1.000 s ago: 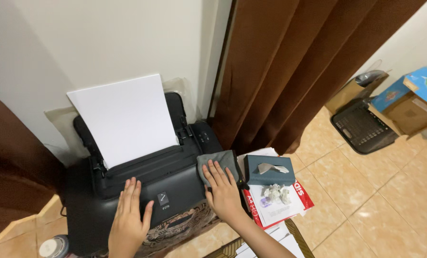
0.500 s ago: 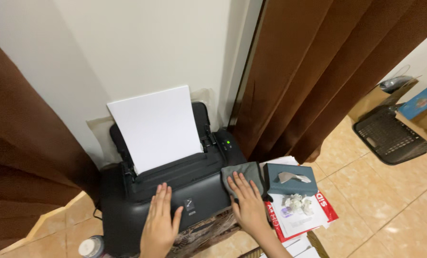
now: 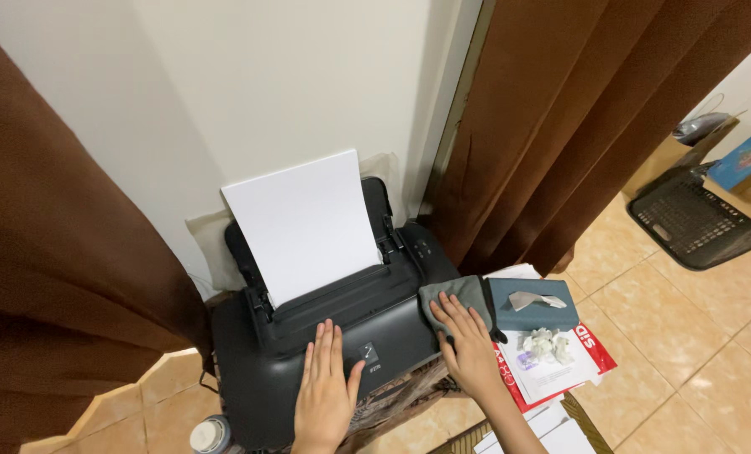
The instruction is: The person cleans a printer with a cloth, wiping the exterior and interior surfaces. They open and close the printer lid, wipe the top, sides, and front, and clean the scanner glass area.
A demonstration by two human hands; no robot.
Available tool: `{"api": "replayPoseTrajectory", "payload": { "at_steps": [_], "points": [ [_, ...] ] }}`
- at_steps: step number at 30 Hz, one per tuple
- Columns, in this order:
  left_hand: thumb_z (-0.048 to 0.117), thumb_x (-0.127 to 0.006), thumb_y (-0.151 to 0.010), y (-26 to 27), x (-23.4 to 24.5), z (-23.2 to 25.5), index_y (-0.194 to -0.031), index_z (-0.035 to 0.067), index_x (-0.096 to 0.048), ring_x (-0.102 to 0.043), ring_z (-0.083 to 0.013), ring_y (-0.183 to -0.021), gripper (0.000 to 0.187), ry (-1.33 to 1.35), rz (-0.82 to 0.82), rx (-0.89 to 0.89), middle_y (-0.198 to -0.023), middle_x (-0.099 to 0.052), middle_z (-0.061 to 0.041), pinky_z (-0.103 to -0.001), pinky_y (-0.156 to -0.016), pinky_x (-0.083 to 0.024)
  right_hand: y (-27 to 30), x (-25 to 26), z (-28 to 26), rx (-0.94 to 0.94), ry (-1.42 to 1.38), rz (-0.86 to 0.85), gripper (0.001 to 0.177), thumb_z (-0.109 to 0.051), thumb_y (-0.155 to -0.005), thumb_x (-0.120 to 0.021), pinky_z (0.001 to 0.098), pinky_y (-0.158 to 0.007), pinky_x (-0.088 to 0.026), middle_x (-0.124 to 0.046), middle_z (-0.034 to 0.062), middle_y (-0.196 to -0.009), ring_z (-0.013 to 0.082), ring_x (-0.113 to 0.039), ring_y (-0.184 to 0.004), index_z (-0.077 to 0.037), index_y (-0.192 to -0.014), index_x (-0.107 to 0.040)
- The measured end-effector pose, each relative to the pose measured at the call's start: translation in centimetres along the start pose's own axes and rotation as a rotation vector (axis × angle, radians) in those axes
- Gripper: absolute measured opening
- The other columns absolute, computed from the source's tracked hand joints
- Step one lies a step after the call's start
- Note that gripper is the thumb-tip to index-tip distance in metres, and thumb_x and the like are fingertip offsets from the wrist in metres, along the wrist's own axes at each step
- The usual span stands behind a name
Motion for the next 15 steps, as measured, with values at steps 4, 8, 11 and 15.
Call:
{"api": "replayPoseTrajectory", "payload": {
  "at_steps": [4,8,11,15],
  "points": [
    [0.045,-0.047,-0.101,0.1,0.4,0.1,-0.150,-0.006,-0.032,-0.025,-0.0280,-0.150,0.072,-0.010,0.028,-0.003,-0.159,-0.032,-0.021,-0.042,-0.122,-0.020,-0.8,-0.2,1.2,0.002,0.024,0.006,0.053,-0.019,-0.097,-0.053,0.0442,-0.122,-0.025,-0.043,0.0060,-0.161,0.0239,-0.036,-0.149,-0.015,-0.150,-0.048],
    [0.045,-0.046,-0.101,0.5,1.0,0.5,-0.150,-0.006,-0.033,-0.025,-0.0276,-0.151,0.072,-0.011,0.079,-0.013,-0.159,-0.033,-0.021,-0.042,-0.123,-0.020,-3.4,-1.7,3.4,0.053,0.114,-0.031,0.056,-0.025,-0.101,-0.049,0.0428,-0.122,-0.025,-0.039,0.0075,-0.163,0.0231,-0.034,-0.151,-0.014,-0.155,-0.041],
    [0.044,-0.047,-0.101,0.3,1.3,0.5,-0.150,-0.006,-0.032,-0.026,-0.0278,-0.151,0.072,-0.039,0.098,-0.021,-0.160,-0.032,-0.021,-0.042,-0.122,-0.021,-6.8,-3.8,5.1,0.110,0.111,-0.074,0.059,-0.031,-0.103,-0.046,0.0423,-0.123,-0.022,-0.033,0.0097,-0.165,0.0239,-0.030,-0.152,-0.013,-0.159,-0.034],
    [0.044,-0.048,-0.100,0.2,1.1,0.4,-0.150,-0.004,-0.033,-0.026,-0.0275,-0.151,0.071,-0.033,0.070,0.017,-0.160,-0.033,-0.019,-0.041,-0.122,-0.022,-11.1,-7.6,6.6,0.080,0.105,-0.178,0.060,-0.037,-0.106,-0.038,0.0413,-0.124,-0.018,-0.028,0.0077,-0.167,0.0218,-0.025,-0.154,-0.014,-0.161,-0.029]
  ]
}}
Point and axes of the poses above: each hand's wrist, its own y-axis away from the middle knuckle, its own x-axis out of the back of the hand, z = x × y, the point moved 8 cm from there along -y, towards the middle knuckle
